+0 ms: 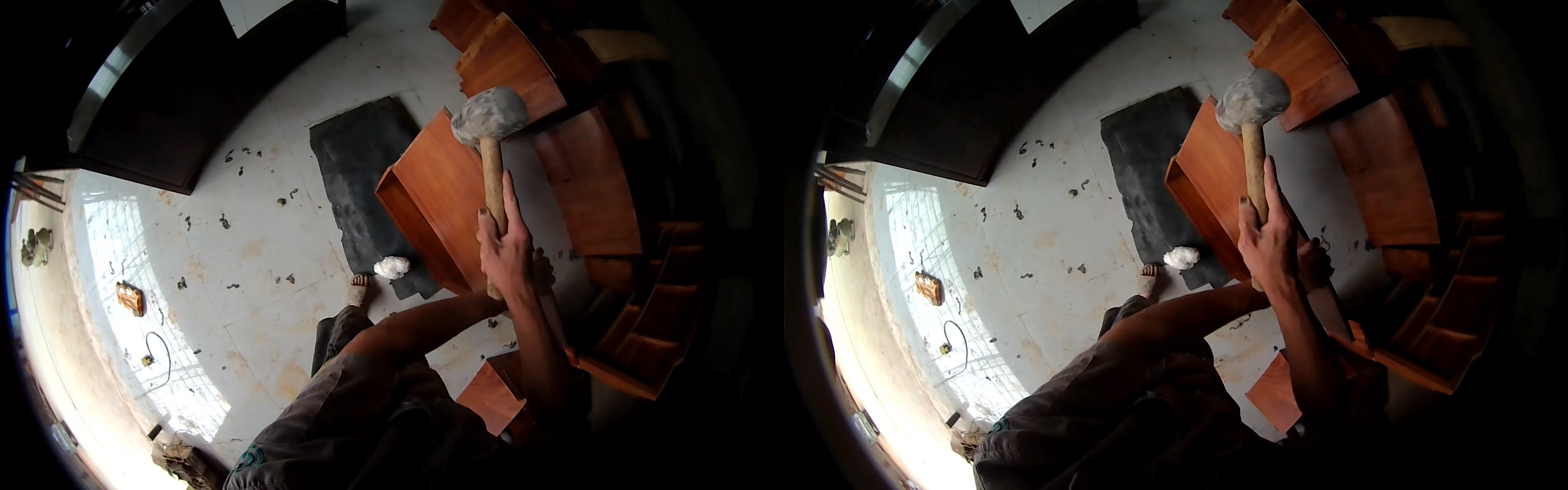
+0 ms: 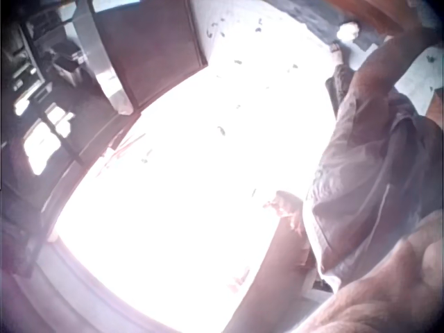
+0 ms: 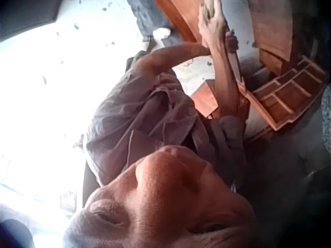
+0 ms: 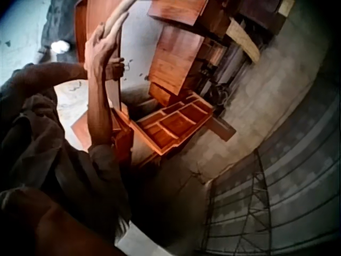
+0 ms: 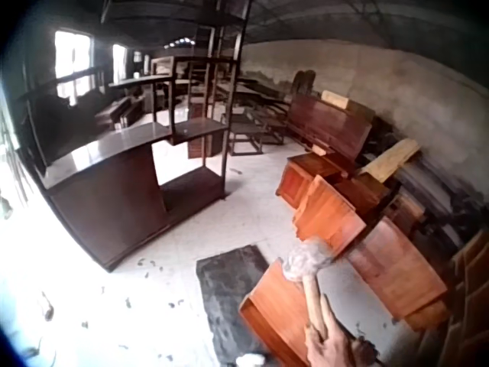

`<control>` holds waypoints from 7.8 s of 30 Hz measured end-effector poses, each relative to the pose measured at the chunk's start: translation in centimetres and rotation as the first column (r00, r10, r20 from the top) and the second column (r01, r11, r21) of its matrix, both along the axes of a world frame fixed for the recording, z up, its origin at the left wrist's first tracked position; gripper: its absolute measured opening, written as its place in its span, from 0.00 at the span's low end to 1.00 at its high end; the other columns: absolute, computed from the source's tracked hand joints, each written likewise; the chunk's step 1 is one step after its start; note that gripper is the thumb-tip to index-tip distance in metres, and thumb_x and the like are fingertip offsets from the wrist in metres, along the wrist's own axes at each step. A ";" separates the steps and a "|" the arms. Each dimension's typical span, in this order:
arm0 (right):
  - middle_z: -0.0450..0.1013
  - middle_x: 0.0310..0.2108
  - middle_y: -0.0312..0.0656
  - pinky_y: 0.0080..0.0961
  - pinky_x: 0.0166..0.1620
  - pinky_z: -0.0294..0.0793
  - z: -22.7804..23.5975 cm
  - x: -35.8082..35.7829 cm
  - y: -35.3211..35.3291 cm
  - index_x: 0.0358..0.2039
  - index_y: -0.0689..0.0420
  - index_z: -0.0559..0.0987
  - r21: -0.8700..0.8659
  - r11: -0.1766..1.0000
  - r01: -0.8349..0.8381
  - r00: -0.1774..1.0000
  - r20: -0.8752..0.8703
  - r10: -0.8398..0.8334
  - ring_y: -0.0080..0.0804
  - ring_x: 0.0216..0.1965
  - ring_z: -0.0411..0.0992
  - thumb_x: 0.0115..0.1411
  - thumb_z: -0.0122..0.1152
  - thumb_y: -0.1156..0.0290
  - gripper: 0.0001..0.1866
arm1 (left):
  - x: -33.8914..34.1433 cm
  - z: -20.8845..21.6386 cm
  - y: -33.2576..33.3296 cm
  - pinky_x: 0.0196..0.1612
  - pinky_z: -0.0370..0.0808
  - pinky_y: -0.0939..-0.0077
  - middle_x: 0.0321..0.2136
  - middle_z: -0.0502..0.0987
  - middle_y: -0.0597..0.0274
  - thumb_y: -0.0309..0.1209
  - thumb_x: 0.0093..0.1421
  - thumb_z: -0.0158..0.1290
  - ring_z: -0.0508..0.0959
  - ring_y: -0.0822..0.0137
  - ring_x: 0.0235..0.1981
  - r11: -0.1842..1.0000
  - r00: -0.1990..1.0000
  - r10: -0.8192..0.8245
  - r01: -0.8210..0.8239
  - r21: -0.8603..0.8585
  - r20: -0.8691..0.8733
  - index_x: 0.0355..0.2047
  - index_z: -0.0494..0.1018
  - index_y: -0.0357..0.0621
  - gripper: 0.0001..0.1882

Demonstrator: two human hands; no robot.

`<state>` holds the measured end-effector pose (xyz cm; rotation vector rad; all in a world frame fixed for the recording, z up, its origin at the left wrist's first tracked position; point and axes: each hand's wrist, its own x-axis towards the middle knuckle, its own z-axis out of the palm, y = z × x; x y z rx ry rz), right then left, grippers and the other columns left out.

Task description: The person disassembles a wooden cabinet by removing panels and then uses a mallet to forcefully break apart the remaining frame. The person handles multiple wooden panels and the cabinet frame, striking it repeatedly to separate components.

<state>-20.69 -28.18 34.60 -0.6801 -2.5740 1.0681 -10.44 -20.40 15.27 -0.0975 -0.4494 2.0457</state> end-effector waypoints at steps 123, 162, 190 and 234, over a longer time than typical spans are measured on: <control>0.58 0.64 0.65 0.43 0.62 0.65 -2.0 0.7 -3.1 0.70 0.66 0.51 -0.086 0.993 0.087 0.972 -0.210 -0.103 0.60 0.64 0.61 0.64 0.51 0.76 0.36 | -40.1 2.8 -14.1 0.58 0.71 0.66 0.51 0.76 0.53 0.34 0.50 0.70 0.75 0.60 0.55 0.633 -0.311 -0.625 -0.739 -0.232 -0.716 0.59 0.67 0.40 0.38; 0.75 0.48 0.60 0.39 0.40 0.77 0.3 -7.8 -10.0 0.70 0.53 0.57 -0.149 0.799 0.582 0.811 0.173 -0.559 0.53 0.42 0.79 0.66 0.53 0.71 0.33 | -44.2 0.5 -11.8 0.36 0.76 0.70 0.27 0.83 0.59 0.42 0.53 0.66 0.81 0.65 0.29 0.850 -0.529 -0.527 -0.332 -0.410 -0.664 0.35 0.82 0.47 0.14; 0.75 0.51 0.59 0.28 0.39 0.77 1.7 -6.8 -11.3 0.68 0.62 0.58 0.010 0.764 0.646 0.760 -0.110 -0.641 0.39 0.37 0.78 0.66 0.53 0.72 0.31 | -44.2 1.5 -12.1 0.37 0.75 0.77 0.24 0.79 0.64 0.27 0.57 0.65 0.79 0.75 0.33 0.810 -0.380 -0.586 -0.300 -0.505 -0.715 0.29 0.78 0.34 0.08; 0.77 0.46 0.51 0.24 0.33 0.76 -0.1 -3.7 -11.0 0.71 0.53 0.54 0.049 0.714 0.698 0.711 -0.167 -0.683 0.30 0.28 0.75 0.65 0.52 0.76 0.35 | -44.5 -0.7 -12.2 0.30 0.71 0.74 0.22 0.78 0.61 0.32 0.56 0.66 0.74 0.75 0.25 0.850 -0.298 -0.513 -0.305 -0.429 -0.805 0.33 0.81 0.40 0.09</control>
